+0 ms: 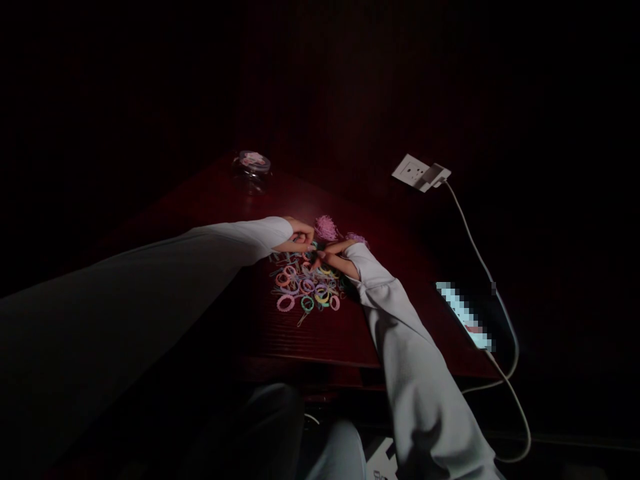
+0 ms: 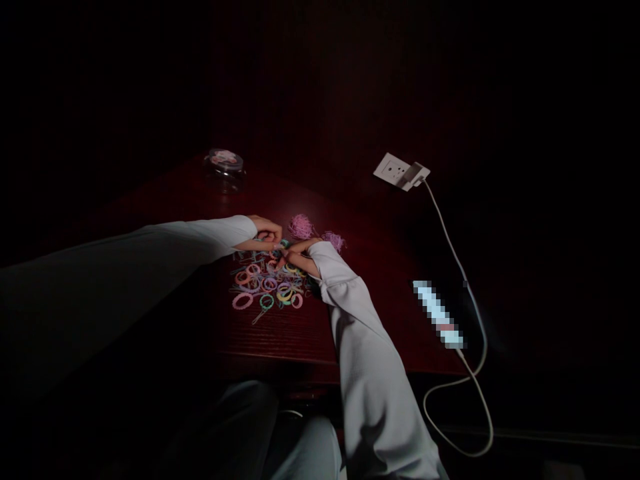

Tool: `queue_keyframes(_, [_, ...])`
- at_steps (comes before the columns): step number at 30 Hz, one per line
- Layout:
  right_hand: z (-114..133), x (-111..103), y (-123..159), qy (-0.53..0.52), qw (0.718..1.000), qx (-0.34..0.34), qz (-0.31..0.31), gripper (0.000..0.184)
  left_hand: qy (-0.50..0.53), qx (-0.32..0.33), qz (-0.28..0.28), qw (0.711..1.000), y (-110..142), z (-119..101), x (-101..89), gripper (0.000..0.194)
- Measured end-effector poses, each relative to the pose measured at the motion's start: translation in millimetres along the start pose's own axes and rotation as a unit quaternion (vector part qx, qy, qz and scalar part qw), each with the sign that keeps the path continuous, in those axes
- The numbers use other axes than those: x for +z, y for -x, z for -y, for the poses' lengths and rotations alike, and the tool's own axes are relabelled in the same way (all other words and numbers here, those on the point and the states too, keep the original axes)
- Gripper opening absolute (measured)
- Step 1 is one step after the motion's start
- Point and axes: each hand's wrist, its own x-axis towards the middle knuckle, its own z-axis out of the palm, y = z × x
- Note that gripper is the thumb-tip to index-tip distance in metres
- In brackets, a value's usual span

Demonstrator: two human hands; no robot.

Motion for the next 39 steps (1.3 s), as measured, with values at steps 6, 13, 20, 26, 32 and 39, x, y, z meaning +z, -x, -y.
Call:
queue_keyframes(6, [3.2, -1.2, 0.5, -0.062, 0.996, 0.055, -0.012, 0.05, 0.002, 0.002, -0.006, 1.0, 1.5, -1.9, 0.4, 0.026])
queue_keyframes(13, [-0.8, 0.6, 3.2, -0.053, 0.998, 0.026, 0.03, 0.033, 0.008, 0.026, -0.014, 1.0, 1.6, -6.2, -1.4, 0.023])
queue_keyframes(20, [-4.4, -0.5, 3.4, -0.034, 0.997, 0.001, 0.073, 0.027, -0.016, 0.044, -0.01, 0.999, 1.0, -5.0, -0.7, 0.024])
queue_keyframes(26, [-8.8, 0.0, 0.5, -0.036, 0.997, 0.017, 0.067, 0.034, -0.017, 0.04, -0.003, 0.999, -0.3, -3.6, -0.4, 0.026])
queue_keyframes(32, [-8.0, 4.9, -2.0, -0.056, 0.997, 0.043, 0.038, 0.051, -0.022, 0.034, -0.008, 0.999, -1.4, -3.4, -1.8, 0.031])
queue_keyframes(39, [1.0, 6.9, 0.2, -0.109, 0.991, 0.071, 0.008, 0.057, -0.038, 0.081, -0.082, 0.993, -1.4, -15.5, -4.4, 0.034])
